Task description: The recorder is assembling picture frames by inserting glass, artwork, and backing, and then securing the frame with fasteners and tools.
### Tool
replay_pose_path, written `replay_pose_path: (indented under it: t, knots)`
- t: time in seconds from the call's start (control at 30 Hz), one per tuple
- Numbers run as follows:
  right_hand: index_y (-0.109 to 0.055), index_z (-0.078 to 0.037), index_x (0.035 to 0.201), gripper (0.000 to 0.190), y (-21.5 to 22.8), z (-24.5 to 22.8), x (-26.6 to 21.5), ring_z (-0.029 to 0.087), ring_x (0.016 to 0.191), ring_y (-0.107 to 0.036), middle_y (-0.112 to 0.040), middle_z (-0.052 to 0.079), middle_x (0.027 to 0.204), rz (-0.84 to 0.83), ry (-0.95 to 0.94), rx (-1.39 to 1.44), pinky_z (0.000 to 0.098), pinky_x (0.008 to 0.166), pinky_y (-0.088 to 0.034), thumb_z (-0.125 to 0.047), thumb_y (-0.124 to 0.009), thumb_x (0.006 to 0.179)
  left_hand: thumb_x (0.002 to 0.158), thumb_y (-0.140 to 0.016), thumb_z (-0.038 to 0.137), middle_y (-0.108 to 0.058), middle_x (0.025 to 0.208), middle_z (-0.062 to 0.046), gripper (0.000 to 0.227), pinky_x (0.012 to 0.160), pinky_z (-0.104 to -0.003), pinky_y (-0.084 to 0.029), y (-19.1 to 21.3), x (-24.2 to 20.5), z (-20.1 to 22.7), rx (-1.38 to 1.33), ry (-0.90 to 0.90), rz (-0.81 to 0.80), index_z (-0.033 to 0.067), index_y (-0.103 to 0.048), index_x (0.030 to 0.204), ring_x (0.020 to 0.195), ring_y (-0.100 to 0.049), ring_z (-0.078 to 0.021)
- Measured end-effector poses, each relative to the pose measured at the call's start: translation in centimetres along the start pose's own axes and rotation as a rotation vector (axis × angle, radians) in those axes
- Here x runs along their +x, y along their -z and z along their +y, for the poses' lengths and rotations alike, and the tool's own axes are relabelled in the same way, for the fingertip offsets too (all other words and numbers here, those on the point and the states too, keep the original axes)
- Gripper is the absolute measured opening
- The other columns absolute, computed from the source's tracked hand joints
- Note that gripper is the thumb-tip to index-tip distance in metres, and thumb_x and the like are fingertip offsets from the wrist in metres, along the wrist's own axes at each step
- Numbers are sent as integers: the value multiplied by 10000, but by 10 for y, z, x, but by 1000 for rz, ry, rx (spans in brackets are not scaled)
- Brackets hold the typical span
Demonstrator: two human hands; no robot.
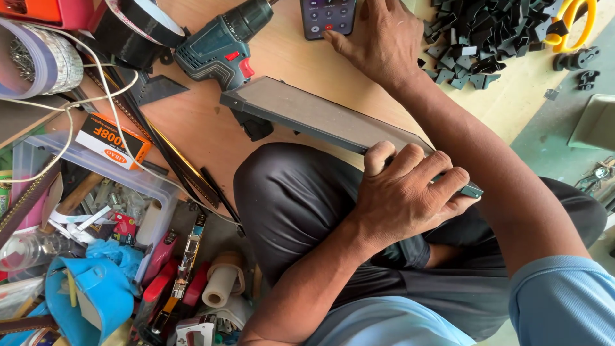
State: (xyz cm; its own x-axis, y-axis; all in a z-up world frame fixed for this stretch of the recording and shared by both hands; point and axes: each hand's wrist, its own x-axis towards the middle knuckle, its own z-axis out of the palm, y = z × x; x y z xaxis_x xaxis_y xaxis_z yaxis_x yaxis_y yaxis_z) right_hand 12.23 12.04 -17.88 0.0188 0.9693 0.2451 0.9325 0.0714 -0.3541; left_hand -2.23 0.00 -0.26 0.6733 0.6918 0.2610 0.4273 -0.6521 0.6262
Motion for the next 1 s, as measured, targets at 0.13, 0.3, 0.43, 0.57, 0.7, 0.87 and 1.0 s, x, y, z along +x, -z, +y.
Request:
replay_pose_path:
  t: [0.13, 0.3, 0.43, 0.57, 0.7, 0.87, 1.0]
  knots:
    - [-505, -106, 1346, 693, -1, 1, -1, 214, 782, -680, -660, 40, 943, 8, 5, -9, 363, 503, -478, -603, -817, 978, 940, -820, 503, -615, 1032, 78, 308, 1030, -428, -292, -1, 0, 0, -2, -3, -3, 236, -688, 1018, 1015, -546, -148]
    - [-510, -111, 1325, 684, 2, -2, 2, 218, 779, -679, -657, 31, 944, 5, 2, -14, 367, 509, -483, -601, -828, 968, 936, -816, 501, -614, 1034, 80, 302, 997, -412, -290, 0, 0, 0, -2, -2, -2, 241, -688, 1019, 1018, -547, -148]
    - [-512, -109, 1299, 674, 3, -2, 1, 218, 768, -676, -651, 28, 939, 11, 11, -12, 370, 500, -480, -601, -799, 938, 940, -814, 496, -612, 1034, 81, 296, 1003, -417, -290, 0, 0, 0, -4, -1, -5, 243, -688, 1030, 1013, -547, -146]
    - [-513, -107, 1293, 675, 5, -1, 1, 218, 763, -678, -651, 27, 941, 1, 3, -18, 367, 492, -478, -596, -838, 960, 942, -816, 499, -611, 1037, 84, 305, 994, -417, -289, -3, 0, -1, -14, -3, -9, 241, -683, 1035, 1011, -549, -143]
    - [-530, -106, 1258, 665, 10, 4, -2, 224, 766, -681, -664, 31, 973, -16, -10, 18, 379, 538, -504, -573, -881, 941, 932, -824, 489, -605, 1023, 94, 299, 978, -410, -282, -1, 3, -1, -17, -3, 10, 257, -692, 1066, 1014, -551, -137]
    - [-501, -30, 1437, 620, 80, 5, -27, 197, 892, -742, -678, 105, 1155, -119, -81, 477, 320, 747, -617, -273, -833, 973, 922, -831, 474, -589, 979, 99, 283, 997, -431, -273, 4, 10, 0, -13, -48, 25, 289, -712, 1099, 989, -539, -135]
    - [-579, -47, 1466, 400, 169, 26, -111, 184, 1042, -736, -716, 94, 1152, -93, -446, 510, 321, 911, -620, -42, -717, 1090, 878, -837, 457, -599, 953, 81, 252, 1007, -443, -280, 4, 12, 0, 4, -56, 27, 290, -713, 1020, 984, -541, -159]
